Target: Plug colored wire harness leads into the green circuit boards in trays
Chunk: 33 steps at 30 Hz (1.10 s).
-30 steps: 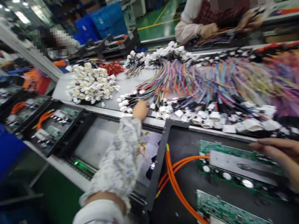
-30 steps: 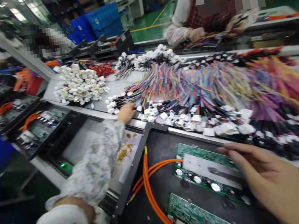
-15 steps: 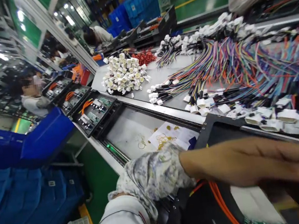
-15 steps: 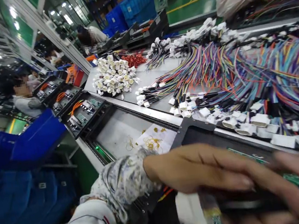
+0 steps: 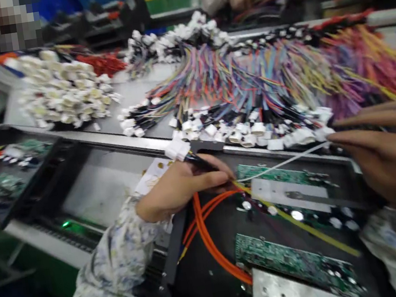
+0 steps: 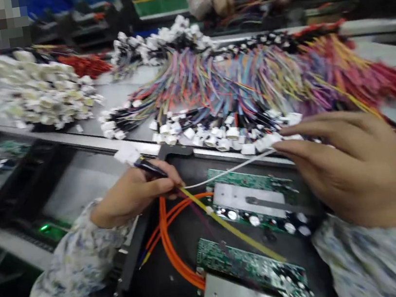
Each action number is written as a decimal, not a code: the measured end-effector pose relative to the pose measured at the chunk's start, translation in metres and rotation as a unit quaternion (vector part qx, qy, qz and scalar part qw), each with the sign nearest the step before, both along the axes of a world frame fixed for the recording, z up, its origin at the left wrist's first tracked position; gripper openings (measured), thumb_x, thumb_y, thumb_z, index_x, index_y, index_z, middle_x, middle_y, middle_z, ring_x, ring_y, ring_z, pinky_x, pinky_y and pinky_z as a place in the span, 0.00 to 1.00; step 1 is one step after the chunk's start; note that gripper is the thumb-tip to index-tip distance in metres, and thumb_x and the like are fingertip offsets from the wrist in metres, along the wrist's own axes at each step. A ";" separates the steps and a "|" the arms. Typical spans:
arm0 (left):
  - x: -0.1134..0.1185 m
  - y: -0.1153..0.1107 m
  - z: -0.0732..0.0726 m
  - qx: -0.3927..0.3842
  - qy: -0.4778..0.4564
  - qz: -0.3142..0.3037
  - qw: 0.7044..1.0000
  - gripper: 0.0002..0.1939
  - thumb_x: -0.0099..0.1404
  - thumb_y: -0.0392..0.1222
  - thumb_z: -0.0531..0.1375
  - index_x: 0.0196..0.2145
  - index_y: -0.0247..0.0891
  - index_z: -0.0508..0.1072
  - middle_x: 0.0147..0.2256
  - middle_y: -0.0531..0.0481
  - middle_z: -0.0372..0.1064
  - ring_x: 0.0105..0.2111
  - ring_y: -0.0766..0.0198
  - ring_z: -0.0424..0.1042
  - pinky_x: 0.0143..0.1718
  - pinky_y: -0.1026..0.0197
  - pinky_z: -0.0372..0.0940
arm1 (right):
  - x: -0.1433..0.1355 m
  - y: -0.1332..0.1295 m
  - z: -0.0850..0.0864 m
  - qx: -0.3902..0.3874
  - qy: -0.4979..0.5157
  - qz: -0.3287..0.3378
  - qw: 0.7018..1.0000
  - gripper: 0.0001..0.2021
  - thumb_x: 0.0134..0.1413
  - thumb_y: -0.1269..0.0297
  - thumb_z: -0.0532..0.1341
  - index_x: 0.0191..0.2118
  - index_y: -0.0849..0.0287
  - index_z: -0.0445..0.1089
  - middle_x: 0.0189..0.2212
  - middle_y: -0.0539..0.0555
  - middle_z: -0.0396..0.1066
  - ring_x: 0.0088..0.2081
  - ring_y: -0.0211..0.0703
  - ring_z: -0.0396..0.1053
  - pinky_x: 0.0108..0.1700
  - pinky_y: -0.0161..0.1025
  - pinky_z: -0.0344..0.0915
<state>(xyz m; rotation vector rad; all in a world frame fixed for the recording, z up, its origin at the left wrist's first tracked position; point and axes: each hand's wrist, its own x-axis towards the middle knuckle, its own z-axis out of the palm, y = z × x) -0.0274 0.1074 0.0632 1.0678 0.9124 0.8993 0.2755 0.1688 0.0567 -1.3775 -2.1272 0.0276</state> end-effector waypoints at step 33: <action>0.008 0.016 -0.032 0.250 0.469 0.133 0.836 0.06 0.67 0.39 0.59 0.36 0.50 0.76 0.38 0.67 0.76 0.42 0.70 0.75 0.51 0.73 0.67 | -0.051 -0.011 -0.029 -0.238 -0.013 0.000 0.971 0.05 0.47 0.68 0.65 0.24 0.54 0.72 0.17 0.43 0.70 0.20 0.35 0.66 0.26 0.37 0.57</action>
